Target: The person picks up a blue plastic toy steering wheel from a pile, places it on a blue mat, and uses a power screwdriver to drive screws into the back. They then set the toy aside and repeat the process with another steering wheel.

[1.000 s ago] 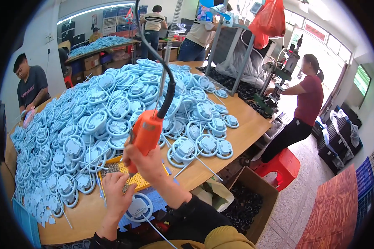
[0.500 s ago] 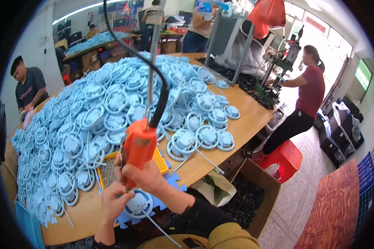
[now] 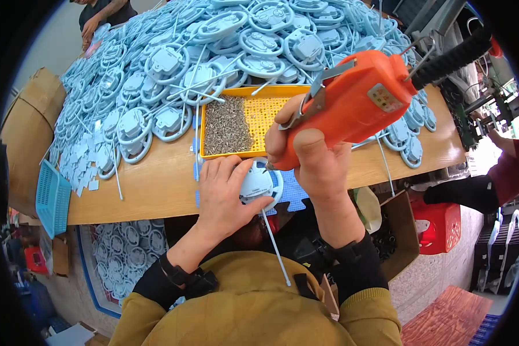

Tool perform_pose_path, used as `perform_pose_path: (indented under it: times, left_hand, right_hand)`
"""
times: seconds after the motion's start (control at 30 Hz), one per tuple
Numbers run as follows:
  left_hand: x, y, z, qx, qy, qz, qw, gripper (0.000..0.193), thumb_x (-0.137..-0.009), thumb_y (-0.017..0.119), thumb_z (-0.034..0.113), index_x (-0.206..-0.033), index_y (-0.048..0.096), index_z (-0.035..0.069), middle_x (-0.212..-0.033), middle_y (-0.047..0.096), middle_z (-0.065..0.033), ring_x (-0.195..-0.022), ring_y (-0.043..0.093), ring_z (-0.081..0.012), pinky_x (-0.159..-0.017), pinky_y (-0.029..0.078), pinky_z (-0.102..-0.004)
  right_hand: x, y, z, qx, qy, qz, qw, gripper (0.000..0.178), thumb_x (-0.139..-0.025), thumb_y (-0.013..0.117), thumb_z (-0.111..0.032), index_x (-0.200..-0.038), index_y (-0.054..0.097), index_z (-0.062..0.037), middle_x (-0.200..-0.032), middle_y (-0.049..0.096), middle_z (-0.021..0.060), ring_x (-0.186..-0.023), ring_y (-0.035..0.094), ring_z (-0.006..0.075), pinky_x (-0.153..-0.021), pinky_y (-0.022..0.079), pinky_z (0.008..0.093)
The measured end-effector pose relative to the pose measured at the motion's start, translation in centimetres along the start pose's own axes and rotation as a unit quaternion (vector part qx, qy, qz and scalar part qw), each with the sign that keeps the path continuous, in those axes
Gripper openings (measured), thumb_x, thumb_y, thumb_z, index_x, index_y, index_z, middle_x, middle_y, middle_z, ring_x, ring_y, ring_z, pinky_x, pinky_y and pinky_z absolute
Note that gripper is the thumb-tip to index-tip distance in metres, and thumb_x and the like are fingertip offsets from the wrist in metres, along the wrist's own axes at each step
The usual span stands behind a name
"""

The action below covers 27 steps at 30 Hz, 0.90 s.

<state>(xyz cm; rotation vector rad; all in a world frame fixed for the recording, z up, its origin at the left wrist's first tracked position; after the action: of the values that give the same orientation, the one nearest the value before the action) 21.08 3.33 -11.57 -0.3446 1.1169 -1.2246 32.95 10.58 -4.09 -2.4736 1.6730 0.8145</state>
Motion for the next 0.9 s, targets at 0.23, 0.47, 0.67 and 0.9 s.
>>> perform_pose_path:
  times: [0.23, 0.47, 0.67, 0.9]
  left_hand:
    - [0.3, 0.7, -0.5, 0.044, -0.037, -0.015, 0.998, 0.061, -0.057, 0.082, 0.032, -0.107, 0.057, 0.006, -0.103, 0.049, -0.0074, -0.102, 0.045, -0.0267, -0.088, 0.032, -0.0404]
    - [0.1, 0.8, -0.8, 0.055, -0.044, -0.011, 0.997, 0.063, -0.056, 0.083, 0.029, -0.108, 0.055, 0.007, -0.106, 0.049, -0.0074, -0.102, 0.045, -0.0269, -0.088, 0.032, -0.0405]
    - [0.0, 0.8, -1.0, 0.068, -0.051, -0.003, 0.996, 0.062, -0.056, 0.083, 0.028, -0.107, 0.054, 0.007, -0.106, 0.049, -0.0076, -0.102, 0.045, -0.0273, -0.088, 0.033, -0.0404]
    - [0.1, 0.2, -1.2, 0.073, -0.059, 0.006, 0.996, 0.059, -0.060, 0.081, 0.028, -0.108, 0.055, 0.006, -0.106, 0.050, -0.0096, -0.103, 0.045, -0.0297, -0.090, 0.033, -0.0411]
  right_hand:
    - [0.0, 1.2, 1.5, -0.006, -0.002, -0.014, 1.000, 0.066, -0.076, 0.059, -0.067, -0.096, 0.048, -0.0052, -0.065, 0.052, 0.0054, -0.055, 0.049, 0.0150, -0.052, 0.042, 0.0285]
    - [-0.4, 2.3, 2.8, -0.003, 0.025, -0.037, 0.999, 0.061, -0.078, 0.064, -0.059, -0.095, 0.047, -0.0031, -0.065, 0.052, 0.0064, -0.056, 0.051, 0.0159, -0.051, 0.043, 0.0276]
    - [-0.6, 3.1, 3.4, 0.029, 0.009, -0.062, 0.998, 0.053, -0.082, 0.066, -0.050, -0.093, 0.045, -0.0032, -0.064, 0.051, 0.0067, -0.054, 0.050, 0.0154, -0.048, 0.043, 0.0262]
    - [-1.8, 3.6, 3.5, 0.010, 0.051, -0.082, 0.995, 0.055, -0.082, 0.064, -0.054, -0.094, 0.046, -0.0031, -0.063, 0.051, 0.0062, -0.054, 0.052, 0.0160, -0.044, 0.042, 0.0280]
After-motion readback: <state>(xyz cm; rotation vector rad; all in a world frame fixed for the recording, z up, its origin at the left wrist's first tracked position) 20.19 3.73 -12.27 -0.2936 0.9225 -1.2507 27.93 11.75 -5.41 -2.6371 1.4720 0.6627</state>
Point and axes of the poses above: each hand's wrist, its own x-axis away from the middle knuckle, its own y-axis out of the palm, z = x × y, the point moved 8 cm from there along -x, towards the middle knuckle
